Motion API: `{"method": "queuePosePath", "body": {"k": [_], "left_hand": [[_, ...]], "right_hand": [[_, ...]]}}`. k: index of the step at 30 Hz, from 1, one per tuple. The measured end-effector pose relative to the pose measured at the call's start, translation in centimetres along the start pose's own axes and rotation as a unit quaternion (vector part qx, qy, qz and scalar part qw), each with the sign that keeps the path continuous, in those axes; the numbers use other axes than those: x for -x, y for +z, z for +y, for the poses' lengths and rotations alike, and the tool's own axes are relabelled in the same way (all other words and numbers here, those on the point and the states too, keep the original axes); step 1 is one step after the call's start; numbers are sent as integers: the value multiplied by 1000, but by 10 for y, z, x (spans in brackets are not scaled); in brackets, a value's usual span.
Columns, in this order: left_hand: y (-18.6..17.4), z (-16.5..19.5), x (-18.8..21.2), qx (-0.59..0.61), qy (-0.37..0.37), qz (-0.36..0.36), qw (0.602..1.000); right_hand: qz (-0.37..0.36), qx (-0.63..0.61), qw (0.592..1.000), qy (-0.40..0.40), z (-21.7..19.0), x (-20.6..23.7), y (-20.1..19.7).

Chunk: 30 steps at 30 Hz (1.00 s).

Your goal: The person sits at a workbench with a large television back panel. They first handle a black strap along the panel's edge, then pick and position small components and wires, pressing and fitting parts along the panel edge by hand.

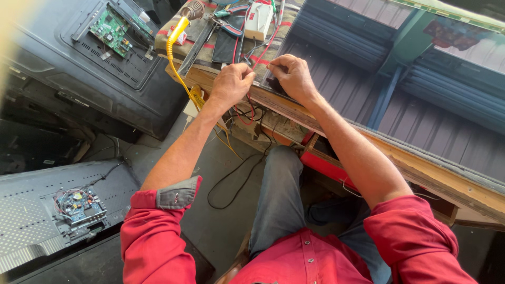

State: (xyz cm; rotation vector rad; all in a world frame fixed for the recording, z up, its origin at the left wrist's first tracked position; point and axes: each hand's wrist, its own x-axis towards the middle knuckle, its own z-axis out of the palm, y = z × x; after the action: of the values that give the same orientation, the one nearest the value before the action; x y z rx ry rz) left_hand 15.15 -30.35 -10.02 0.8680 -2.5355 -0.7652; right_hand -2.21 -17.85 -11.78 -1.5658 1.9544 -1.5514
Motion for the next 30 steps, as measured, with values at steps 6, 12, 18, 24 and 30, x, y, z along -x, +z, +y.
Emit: {"method": "queuePosePath", "body": {"k": [6, 12, 18, 24, 30], "left_hand": [[-6, 19, 12, -15, 109, 5, 994], [-6, 20, 17, -37, 139, 0, 990], [-4, 18, 17, -29, 151, 7, 988], [-5, 15, 14, -29, 136, -4, 990], [-7, 15, 12, -3, 113, -23, 993]], "right_hand": [[9, -2, 1000, 1, -8, 7, -2], [30, 48, 996, -70, -25, 29, -4], [25, 65, 996, -63, -36, 34, -4], [23, 62, 996, -62, -38, 34, -3], [32, 52, 996, -60, -33, 34, -3]]}}
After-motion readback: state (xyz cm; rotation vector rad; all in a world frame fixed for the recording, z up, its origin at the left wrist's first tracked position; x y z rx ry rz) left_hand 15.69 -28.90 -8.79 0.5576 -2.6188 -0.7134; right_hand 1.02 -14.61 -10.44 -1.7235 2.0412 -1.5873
